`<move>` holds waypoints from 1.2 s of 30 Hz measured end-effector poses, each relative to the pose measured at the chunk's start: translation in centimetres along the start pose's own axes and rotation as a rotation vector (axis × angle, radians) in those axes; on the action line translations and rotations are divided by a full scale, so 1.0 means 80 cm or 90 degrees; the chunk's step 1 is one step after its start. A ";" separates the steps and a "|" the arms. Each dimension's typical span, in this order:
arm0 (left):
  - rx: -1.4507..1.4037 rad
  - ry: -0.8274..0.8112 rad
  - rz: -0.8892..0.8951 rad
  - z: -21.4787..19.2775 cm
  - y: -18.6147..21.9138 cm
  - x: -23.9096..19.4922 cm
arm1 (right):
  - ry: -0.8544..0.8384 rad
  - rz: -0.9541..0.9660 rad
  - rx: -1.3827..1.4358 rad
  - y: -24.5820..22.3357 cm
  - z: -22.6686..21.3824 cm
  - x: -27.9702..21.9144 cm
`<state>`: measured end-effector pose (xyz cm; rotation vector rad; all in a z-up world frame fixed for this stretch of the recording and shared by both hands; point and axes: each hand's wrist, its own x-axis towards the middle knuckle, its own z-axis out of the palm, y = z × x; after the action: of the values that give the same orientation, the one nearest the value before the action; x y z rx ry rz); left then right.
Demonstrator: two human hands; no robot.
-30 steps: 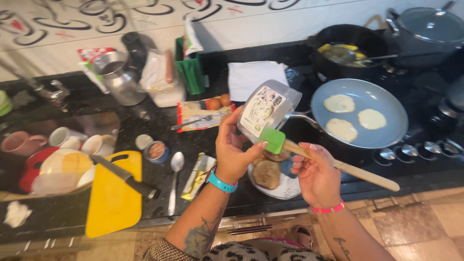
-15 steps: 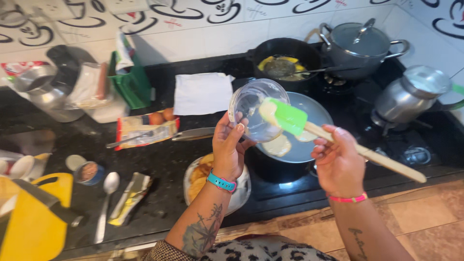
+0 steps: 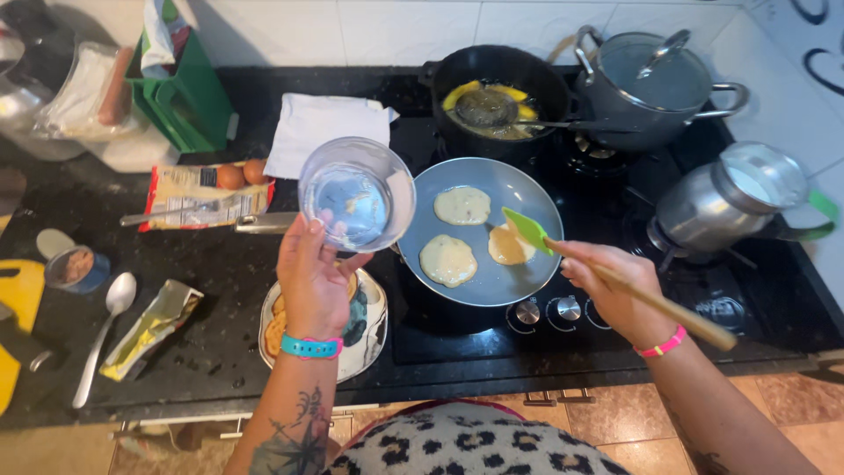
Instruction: The person cooks pancakes in a pan, using a spatula to flip them and a spoon to spread batter. They also stir frying plantains in a separate pot and retrieve a jar from a cabinet.
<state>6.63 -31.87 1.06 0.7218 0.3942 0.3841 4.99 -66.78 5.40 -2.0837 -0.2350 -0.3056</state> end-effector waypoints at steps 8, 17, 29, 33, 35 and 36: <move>-0.006 0.023 0.024 -0.013 0.007 -0.010 | -0.170 -0.320 -0.314 0.077 -0.003 -0.019; 0.056 -0.005 0.020 -0.018 0.018 -0.008 | -0.276 -0.381 -0.472 0.063 -0.010 -0.032; 0.043 -0.011 0.025 -0.021 0.017 -0.011 | -0.182 -0.263 -0.094 0.057 -0.032 -0.010; 0.031 -0.010 0.031 -0.027 0.015 -0.015 | -0.101 0.017 0.119 0.036 -0.045 0.010; 0.034 -0.006 0.029 -0.030 0.013 -0.016 | -0.074 0.067 0.134 0.044 -0.038 0.013; 0.038 -0.001 0.026 -0.031 0.012 -0.017 | -0.046 0.118 0.149 0.049 -0.034 0.014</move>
<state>4.14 -30.47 0.31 0.7894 0.3908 0.4118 6.87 -71.01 3.88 -1.8699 -0.1133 -0.0857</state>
